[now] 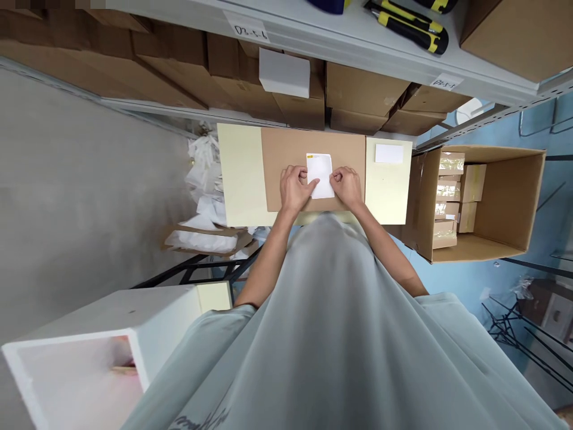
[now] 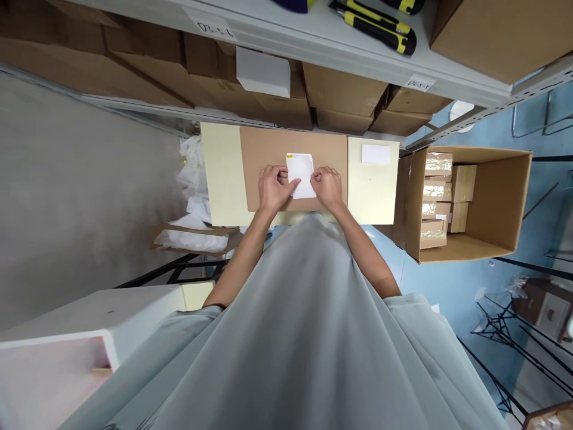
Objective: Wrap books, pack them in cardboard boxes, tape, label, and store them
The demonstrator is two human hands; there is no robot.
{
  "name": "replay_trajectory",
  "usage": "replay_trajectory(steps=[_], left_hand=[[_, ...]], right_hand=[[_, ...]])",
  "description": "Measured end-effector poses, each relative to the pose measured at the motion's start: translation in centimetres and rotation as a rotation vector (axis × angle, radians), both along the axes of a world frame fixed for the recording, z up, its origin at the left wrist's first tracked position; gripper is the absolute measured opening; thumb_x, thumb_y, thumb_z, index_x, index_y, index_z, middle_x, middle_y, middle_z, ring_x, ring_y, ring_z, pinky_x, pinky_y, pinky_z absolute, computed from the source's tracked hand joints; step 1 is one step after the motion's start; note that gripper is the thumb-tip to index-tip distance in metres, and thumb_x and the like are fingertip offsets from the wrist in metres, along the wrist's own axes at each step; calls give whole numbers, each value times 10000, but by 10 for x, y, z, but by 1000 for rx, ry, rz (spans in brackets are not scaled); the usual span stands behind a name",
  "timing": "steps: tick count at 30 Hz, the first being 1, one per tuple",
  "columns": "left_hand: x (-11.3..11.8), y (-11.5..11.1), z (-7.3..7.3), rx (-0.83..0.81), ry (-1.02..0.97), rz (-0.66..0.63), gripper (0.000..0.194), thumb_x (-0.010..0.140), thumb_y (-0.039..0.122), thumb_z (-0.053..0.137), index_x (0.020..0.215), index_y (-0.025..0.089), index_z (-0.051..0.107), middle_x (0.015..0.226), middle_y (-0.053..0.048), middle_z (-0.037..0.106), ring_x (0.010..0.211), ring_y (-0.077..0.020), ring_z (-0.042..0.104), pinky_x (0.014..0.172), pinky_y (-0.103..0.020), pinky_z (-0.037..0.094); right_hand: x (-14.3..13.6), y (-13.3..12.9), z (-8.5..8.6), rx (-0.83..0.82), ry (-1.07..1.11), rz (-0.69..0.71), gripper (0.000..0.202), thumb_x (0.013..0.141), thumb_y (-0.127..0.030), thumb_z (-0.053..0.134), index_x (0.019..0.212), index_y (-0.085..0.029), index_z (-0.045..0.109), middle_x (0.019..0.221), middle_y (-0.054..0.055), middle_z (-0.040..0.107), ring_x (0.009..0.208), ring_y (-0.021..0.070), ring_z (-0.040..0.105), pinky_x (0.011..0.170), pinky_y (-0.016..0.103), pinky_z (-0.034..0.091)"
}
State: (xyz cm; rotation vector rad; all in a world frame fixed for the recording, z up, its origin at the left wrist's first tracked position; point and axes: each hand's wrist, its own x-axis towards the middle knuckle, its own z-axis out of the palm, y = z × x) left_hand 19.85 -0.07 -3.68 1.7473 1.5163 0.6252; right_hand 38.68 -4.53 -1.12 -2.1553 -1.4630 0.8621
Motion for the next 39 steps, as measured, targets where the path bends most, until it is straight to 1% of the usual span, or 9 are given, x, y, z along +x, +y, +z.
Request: replay_trajectory(steps=[4,7,10,13,16,24,29,34,39], left_hand=[[0,-4,-8,52,77,-30,281,914,386,846,1093,221,707,1032,-96,708,1049,-299,637,1043,-433,518],[3,0,-11,49,85,45,457,1037,505,700,1346,175,629,1042,-106,730,1052,-300,677,1067,-442,536],[8,3,-8,77,82,50,570,1116,557,522,1499,136,558,1204,-164,756,1172,-308,706,1136,-458,522],[14,0,-1,144,87,-223,616,1165,513,307,1559,128,582,1571,-222,644,1521,-314,557,1311,-482,377],[14,-8,4,138,124,-497,714,1161,490,220,1730,99,401,1812,-201,391,1727,-295,289,1417,-521,153],[-15,4,-1,90,299,-499,747,1141,483,281,1791,116,282,1870,-135,259,1772,-329,112,1422,-598,-62],[-13,4,3,103,352,-526,755,1137,481,285,1798,118,261,1874,-137,232,1773,-373,50,1395,-686,-88],[-14,3,8,139,377,-696,767,1137,516,304,1796,124,275,1871,-121,247,1770,-378,76,1402,-660,-76],[-23,6,8,128,420,-637,738,1137,458,308,1794,123,280,1865,-122,264,1772,-361,84,1415,-636,-27]], right_hand=[[0,3,-3,-40,-56,5,157,974,-277,809,1008,-186,686,975,75,741,998,263,667,1015,397,494],[-2,2,-3,-61,-108,-30,193,1076,-338,688,1162,-166,677,1020,92,757,988,277,687,1005,425,525],[-9,-1,-2,12,-164,92,307,1154,-328,496,1321,-142,674,1325,191,737,1259,328,665,1148,493,491],[-17,-4,-5,111,-189,310,516,1161,-311,357,1595,-104,545,1714,217,505,1629,340,409,1358,543,301],[-20,-5,-12,106,-187,423,661,1143,-310,284,1749,-53,338,1853,175,310,1751,288,200,1437,503,142],[-12,-13,-19,50,-245,303,717,1185,-438,184,1803,-77,221,1890,126,204,1775,280,128,1447,538,62],[-16,-12,-15,21,-290,295,706,1178,-403,223,1813,-95,193,1893,133,172,1778,317,105,1438,598,74],[-6,-9,-10,37,-325,488,704,1173,-455,305,1806,-150,269,1895,55,186,1780,341,69,1443,581,64],[-4,-15,-14,9,-360,400,693,1178,-431,266,1817,-167,224,1888,54,211,1774,315,132,1440,580,85]])
